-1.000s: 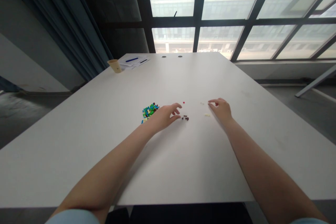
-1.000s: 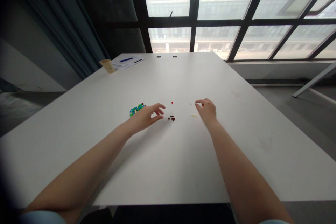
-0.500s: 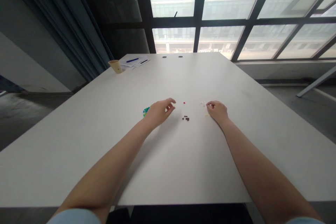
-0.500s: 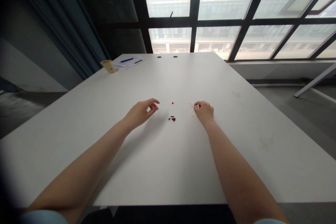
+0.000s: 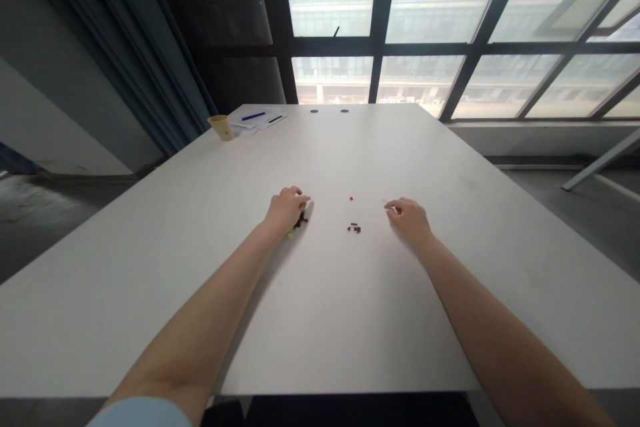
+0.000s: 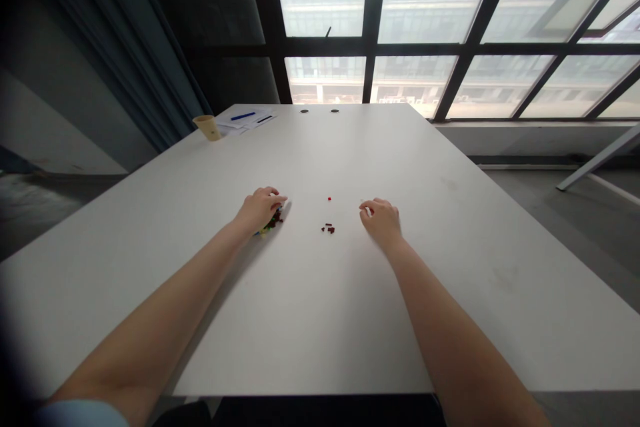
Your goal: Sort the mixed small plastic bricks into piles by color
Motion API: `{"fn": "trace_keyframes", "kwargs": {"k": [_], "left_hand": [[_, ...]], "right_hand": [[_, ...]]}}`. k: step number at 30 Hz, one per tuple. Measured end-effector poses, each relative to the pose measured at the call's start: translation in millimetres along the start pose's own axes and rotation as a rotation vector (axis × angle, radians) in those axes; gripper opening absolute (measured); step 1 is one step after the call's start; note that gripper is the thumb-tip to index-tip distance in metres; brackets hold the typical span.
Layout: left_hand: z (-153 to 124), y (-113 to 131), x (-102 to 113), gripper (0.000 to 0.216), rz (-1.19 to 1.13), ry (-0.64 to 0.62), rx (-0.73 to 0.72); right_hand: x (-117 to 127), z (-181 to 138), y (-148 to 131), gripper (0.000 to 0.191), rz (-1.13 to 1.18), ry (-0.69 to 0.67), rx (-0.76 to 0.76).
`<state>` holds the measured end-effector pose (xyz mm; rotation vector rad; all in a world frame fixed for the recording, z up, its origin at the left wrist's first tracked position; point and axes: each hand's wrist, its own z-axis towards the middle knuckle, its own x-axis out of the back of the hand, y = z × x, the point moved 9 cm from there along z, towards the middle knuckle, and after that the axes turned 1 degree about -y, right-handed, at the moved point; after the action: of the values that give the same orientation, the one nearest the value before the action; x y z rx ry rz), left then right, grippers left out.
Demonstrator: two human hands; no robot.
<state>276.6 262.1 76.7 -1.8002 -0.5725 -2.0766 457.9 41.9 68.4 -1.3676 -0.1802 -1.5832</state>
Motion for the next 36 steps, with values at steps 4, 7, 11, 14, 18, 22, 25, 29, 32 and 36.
{"fn": "trace_keyframes", "kwargs": {"k": [4, 7, 11, 14, 18, 22, 25, 29, 32, 36], "left_hand": [[-2, 7, -3, 0.027, 0.012, 0.028, -0.033], [-2, 6, -5, 0.027, 0.019, 0.007, -0.043], [-2, 5, -5, 0.026, 0.037, 0.004, -0.055], [-2, 6, -4, 0.025, 0.054, 0.001, -0.056], [-1, 3, 1, 0.026, 0.043, -0.020, -0.031], [-1, -2, 6, 0.025, 0.039, -0.068, 0.023], [-2, -4, 7, 0.024, 0.068, -0.117, 0.047], [-3, -4, 9, 0.022, 0.042, -0.121, 0.036], [-2, -5, 9, 0.020, -0.084, -0.111, 0.043], [-3, 16, 22, 0.016, -0.423, -0.059, -0.079]], "right_hand": [[0, -3, -14, 0.023, 0.006, -0.008, 0.052], [0, -4, -19, 0.023, 0.009, -0.012, 0.068], [1, -4, -18, 0.022, 0.019, -0.007, 0.077], [2, -4, -17, 0.023, 0.014, 0.000, 0.084], [2, -4, -17, 0.023, 0.026, -0.001, 0.094], [1, -4, -16, 0.023, 0.032, 0.001, 0.095], [0, -4, -16, 0.023, 0.037, -0.002, 0.098], [-1, -3, -15, 0.023, 0.041, -0.005, 0.094], [-1, -3, -15, 0.023, 0.043, -0.010, 0.094], [-1, -2, -18, 0.022, 0.043, -0.007, 0.103]]}}
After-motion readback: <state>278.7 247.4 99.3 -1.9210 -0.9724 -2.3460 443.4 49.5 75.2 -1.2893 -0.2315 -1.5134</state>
